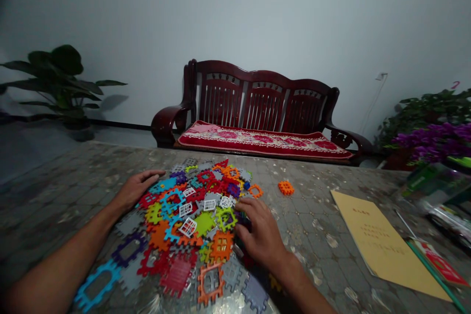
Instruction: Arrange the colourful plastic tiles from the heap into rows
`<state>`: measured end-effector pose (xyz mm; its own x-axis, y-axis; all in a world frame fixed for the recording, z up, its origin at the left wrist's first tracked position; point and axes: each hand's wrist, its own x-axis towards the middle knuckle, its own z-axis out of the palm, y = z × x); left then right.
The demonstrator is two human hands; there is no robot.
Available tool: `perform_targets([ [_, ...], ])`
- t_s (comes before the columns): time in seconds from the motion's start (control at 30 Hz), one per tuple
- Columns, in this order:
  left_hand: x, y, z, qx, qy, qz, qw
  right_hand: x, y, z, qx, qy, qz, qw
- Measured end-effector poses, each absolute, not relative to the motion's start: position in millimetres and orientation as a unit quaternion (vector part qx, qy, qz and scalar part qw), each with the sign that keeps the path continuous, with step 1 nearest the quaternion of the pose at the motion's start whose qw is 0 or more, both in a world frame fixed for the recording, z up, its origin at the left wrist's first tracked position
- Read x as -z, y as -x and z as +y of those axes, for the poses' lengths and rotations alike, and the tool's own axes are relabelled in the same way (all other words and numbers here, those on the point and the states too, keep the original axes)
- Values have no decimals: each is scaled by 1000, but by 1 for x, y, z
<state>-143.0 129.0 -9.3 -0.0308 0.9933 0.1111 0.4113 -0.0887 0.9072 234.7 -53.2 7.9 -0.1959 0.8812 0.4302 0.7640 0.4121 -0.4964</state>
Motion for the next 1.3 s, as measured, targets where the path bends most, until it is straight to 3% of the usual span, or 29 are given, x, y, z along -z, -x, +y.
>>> perform_targets([
  [0.27,11,144,129,-422,-600,579,355,-25,-196,-86,-114,522,-831,159],
  [0.4,11,145,131,-424,-598,587,343,-31,-190,-84,-154,544,-818,109],
  [0.57,7,144,130,-407,-600,595,346,-27,-188,-81,-153,524,-825,147],
  [0.8,5,144,127,-377,-614,601,346,-18,-234,-62,-136,605,-655,431],
  [0.93,4,145,128,-364,-627,604,332,-1,-296,-29,-157,695,-508,483],
  [1.03,5,146,128,-362,-630,604,326,19,-332,-11,-147,740,-458,470],
  [1.3,5,145,130,-354,-635,613,308,30,-350,-29,-23,776,-574,260],
])
